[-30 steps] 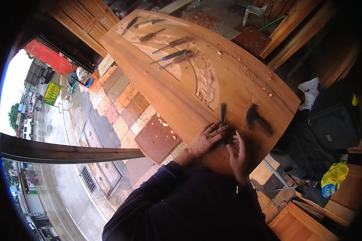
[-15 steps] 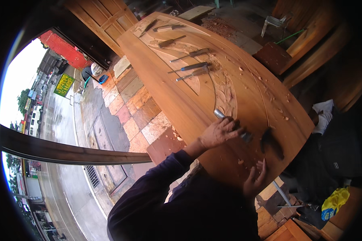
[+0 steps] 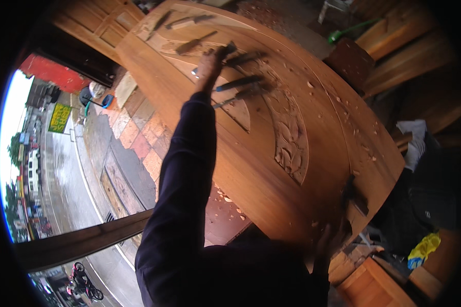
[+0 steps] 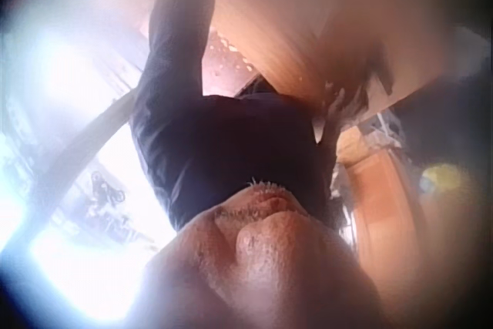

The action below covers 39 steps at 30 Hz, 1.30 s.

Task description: The person carves a floral pattern into a wooden door panel using a chisel and hammer.

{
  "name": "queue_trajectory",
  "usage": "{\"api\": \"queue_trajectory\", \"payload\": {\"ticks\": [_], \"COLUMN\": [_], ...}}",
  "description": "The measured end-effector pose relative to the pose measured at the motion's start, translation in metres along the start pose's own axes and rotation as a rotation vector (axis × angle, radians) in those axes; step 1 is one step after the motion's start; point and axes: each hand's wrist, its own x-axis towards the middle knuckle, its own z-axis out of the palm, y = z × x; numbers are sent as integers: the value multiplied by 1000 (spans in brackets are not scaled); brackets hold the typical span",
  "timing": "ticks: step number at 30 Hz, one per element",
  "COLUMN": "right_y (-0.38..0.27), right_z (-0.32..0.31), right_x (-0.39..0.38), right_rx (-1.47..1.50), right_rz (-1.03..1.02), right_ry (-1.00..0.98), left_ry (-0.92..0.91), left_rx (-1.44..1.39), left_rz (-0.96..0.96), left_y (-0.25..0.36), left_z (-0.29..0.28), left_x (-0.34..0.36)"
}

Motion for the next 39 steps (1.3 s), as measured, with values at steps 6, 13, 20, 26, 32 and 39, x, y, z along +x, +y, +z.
{"api": "queue_trajectory", "payload": {"ticks": [6, 13, 20, 26, 32, 39], "right_y": [20, 51, 75, 58, 33, 30], "right_z": [-10, -35, -44, -37, -32, -46], "right_x": [54, 111, 135, 116, 63, 57], "right_rx": [-284, -126, -124, 186, 575, 688], "right_rz": [-120, -236, -334, -69, 144, 315], "right_ry": [157, -143, -240, -218, 125, 12], "left_ry": [55, -220, -19, -772, -855, -872], "left_rx": [16, -114, -437, -1604, -1853, -1866], "left_rz": [250, 113, 131, -105, -218, -99], "left_y": [36, 16, 205, 352, 394, 407], "left_z": [20, 30, -63, -105, -78, -54], "left_x": [-3, 15, 11, -37, -62, -66]}}
